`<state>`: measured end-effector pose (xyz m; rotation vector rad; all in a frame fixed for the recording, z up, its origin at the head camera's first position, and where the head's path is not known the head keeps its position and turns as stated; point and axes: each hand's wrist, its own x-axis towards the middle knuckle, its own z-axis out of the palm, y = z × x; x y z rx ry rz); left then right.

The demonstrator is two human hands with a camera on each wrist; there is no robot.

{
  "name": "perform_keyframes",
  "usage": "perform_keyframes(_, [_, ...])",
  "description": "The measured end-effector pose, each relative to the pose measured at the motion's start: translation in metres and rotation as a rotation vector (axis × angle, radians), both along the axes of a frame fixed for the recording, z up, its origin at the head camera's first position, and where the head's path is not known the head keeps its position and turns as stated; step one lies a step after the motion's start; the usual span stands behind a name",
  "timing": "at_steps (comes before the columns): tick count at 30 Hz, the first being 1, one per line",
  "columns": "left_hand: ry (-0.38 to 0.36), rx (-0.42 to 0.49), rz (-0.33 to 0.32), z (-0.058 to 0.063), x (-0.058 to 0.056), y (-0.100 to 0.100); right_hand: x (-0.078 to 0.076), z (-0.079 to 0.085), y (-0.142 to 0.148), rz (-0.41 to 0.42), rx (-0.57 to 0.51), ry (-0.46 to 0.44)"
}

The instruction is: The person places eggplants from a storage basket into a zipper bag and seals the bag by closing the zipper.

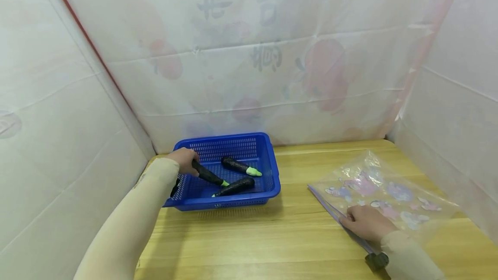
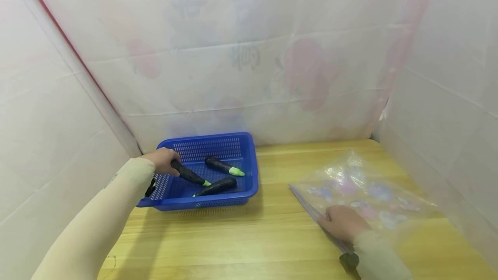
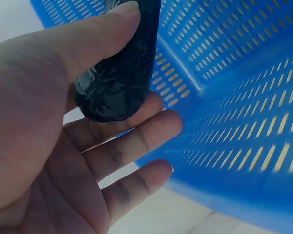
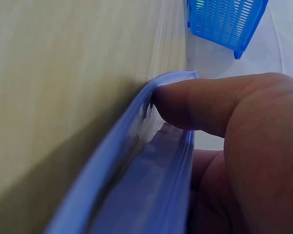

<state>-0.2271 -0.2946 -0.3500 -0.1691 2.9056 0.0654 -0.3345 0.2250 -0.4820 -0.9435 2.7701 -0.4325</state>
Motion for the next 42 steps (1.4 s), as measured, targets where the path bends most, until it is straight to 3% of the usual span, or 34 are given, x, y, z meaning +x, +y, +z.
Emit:
perform_keyframes(14, [0.11, 0.073, -0.035, 0.011, 0.013, -0.009, 0.01, 0.008, -0.001, 0.016, 0.014, -0.007])
perform_keyframes(24, [0.235, 0.115, -0.116, 0.019, 0.031, 0.006, 0.01, 0.008, -0.003, 0.079, -0.035, 0.026])
perform_keyframes(34, [0.467, 0.136, -0.187, 0.023, 0.047, 0.047, 0.014, 0.013, -0.005, 0.141, -0.091, 0.087])
perform_keyframes(38, [0.554, 0.088, -0.255, 0.024, 0.058, 0.073, 0.015, 0.013, -0.006, 0.132, -0.101, 0.08])
perform_keyframes(42, [0.661, 0.048, -0.361, 0.022, 0.065, 0.096, 0.015, 0.013, -0.005, 0.108, -0.108, 0.064])
